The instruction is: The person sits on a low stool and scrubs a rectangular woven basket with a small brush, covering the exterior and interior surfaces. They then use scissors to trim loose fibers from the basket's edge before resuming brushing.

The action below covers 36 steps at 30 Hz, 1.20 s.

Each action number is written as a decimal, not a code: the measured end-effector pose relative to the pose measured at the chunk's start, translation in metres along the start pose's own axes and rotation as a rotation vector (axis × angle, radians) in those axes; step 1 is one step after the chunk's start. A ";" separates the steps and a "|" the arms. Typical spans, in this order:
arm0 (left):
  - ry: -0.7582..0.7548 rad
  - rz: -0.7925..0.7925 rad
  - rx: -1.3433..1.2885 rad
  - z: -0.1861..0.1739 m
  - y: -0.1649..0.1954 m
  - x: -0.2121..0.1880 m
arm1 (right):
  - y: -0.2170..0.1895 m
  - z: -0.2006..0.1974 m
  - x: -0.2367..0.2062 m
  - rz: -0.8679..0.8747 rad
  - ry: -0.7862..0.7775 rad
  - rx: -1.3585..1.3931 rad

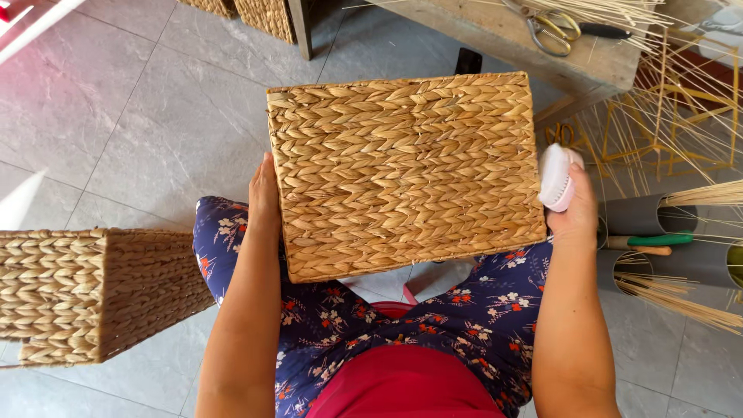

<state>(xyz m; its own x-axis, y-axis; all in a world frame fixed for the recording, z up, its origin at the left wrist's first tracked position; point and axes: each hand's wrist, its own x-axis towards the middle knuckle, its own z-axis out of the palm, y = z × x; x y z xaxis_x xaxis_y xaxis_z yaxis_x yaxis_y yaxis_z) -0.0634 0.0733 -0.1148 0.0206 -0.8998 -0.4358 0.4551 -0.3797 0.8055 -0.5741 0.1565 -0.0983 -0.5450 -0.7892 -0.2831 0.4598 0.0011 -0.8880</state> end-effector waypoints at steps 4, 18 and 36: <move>-0.226 0.023 -0.088 0.025 0.005 0.027 | 0.000 0.002 0.009 0.080 -0.126 -0.021; -0.362 -0.011 -0.129 0.042 0.006 -0.014 | -0.023 -0.030 -0.021 -0.068 -0.171 -0.010; -0.525 0.205 -0.531 0.048 0.057 -0.088 | -0.018 -0.047 -0.017 -0.109 -0.322 0.278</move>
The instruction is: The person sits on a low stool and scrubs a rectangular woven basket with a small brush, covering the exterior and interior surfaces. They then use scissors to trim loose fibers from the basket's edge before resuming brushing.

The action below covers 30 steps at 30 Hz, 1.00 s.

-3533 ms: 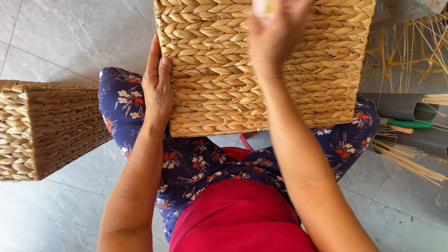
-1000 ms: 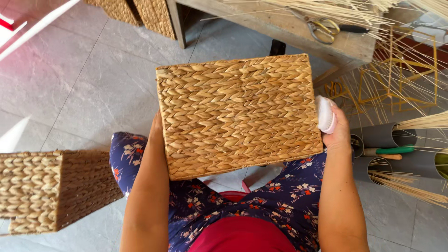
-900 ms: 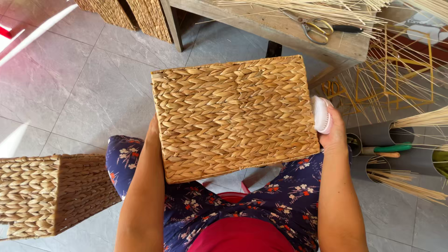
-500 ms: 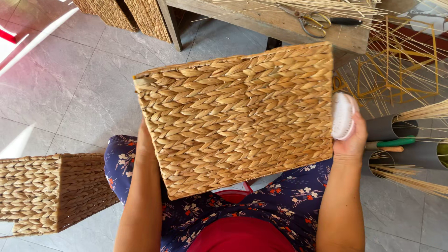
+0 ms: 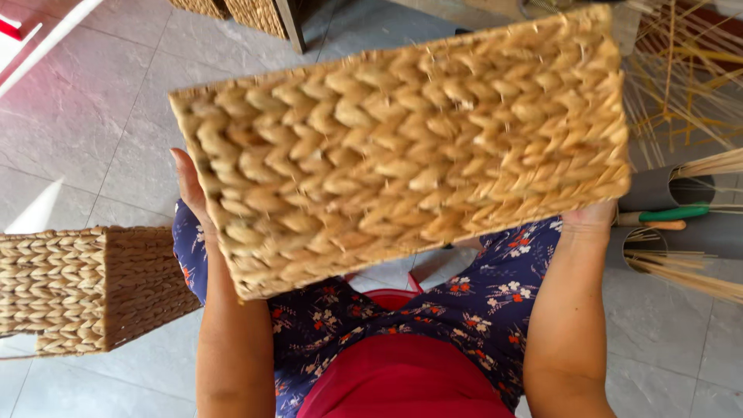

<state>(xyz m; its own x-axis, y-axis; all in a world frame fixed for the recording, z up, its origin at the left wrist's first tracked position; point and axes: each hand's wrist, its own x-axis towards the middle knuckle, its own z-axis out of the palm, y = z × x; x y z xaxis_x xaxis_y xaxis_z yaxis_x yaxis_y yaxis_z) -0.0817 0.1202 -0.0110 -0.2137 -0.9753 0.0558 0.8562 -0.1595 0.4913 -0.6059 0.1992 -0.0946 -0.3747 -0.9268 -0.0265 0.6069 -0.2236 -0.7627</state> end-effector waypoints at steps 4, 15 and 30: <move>0.117 0.115 0.078 -0.048 0.002 0.004 | -0.001 0.012 -0.007 -0.013 -0.019 -0.206; 0.592 -0.074 0.762 -0.086 0.016 -0.009 | -0.005 0.023 -0.033 0.059 -0.157 -0.254; 0.065 0.109 0.581 0.028 0.017 -0.081 | -0.009 -0.042 -0.054 -0.163 -0.163 -0.260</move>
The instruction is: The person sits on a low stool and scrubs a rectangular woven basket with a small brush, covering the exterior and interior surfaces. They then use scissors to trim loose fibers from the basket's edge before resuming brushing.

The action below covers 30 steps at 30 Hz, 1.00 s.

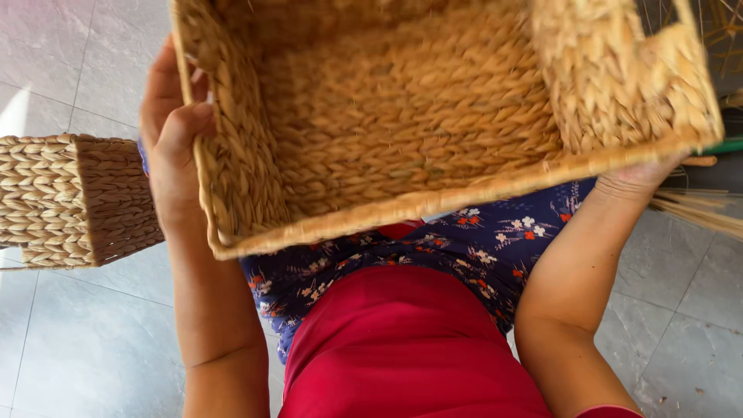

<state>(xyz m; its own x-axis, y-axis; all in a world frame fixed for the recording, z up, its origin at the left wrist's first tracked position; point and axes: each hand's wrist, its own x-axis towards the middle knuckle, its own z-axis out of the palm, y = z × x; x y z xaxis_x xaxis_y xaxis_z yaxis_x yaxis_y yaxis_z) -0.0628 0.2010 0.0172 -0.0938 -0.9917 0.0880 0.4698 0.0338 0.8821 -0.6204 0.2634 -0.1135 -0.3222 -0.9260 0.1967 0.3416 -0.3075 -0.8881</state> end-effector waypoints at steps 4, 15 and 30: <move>-0.056 0.182 0.098 0.015 0.020 -0.017 | -0.013 0.018 -0.026 -0.078 0.033 -0.035; 0.020 0.370 0.295 -0.016 -0.015 -0.078 | -0.010 -0.016 -0.085 -0.129 0.182 -0.133; 0.146 0.540 0.546 0.002 -0.032 -0.103 | 0.023 0.286 -0.148 -0.077 -0.550 -0.890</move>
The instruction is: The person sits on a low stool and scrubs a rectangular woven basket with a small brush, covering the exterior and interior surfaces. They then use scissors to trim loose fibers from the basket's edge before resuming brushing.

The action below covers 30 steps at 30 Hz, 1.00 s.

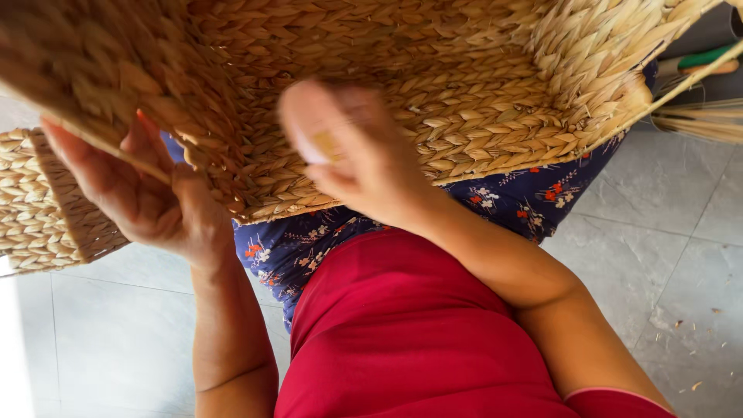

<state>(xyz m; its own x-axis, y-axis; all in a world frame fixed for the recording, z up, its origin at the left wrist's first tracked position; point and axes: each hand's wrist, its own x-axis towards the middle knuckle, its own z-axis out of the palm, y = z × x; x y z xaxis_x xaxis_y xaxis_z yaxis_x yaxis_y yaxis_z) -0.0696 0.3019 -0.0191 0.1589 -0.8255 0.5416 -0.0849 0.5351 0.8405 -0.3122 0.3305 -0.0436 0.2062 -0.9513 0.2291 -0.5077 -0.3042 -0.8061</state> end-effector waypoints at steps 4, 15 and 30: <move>0.069 -0.034 0.042 -0.013 0.003 -0.027 | 0.007 0.021 0.027 -0.039 0.021 -0.356; 0.120 -0.056 0.006 -0.026 -0.012 -0.044 | 0.097 -0.097 -0.021 0.388 0.106 -0.906; 0.095 0.029 0.034 -0.025 -0.016 -0.036 | 0.037 -0.042 -0.007 -0.058 0.240 -0.586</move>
<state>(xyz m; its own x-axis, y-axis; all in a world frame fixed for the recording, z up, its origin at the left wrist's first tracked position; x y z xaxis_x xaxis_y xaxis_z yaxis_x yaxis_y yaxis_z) -0.0489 0.3278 -0.0528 0.2480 -0.7883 0.5631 -0.1243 0.5506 0.8255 -0.3671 0.3237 -0.0518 0.0885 -0.8965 0.4342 -0.8890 -0.2677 -0.3715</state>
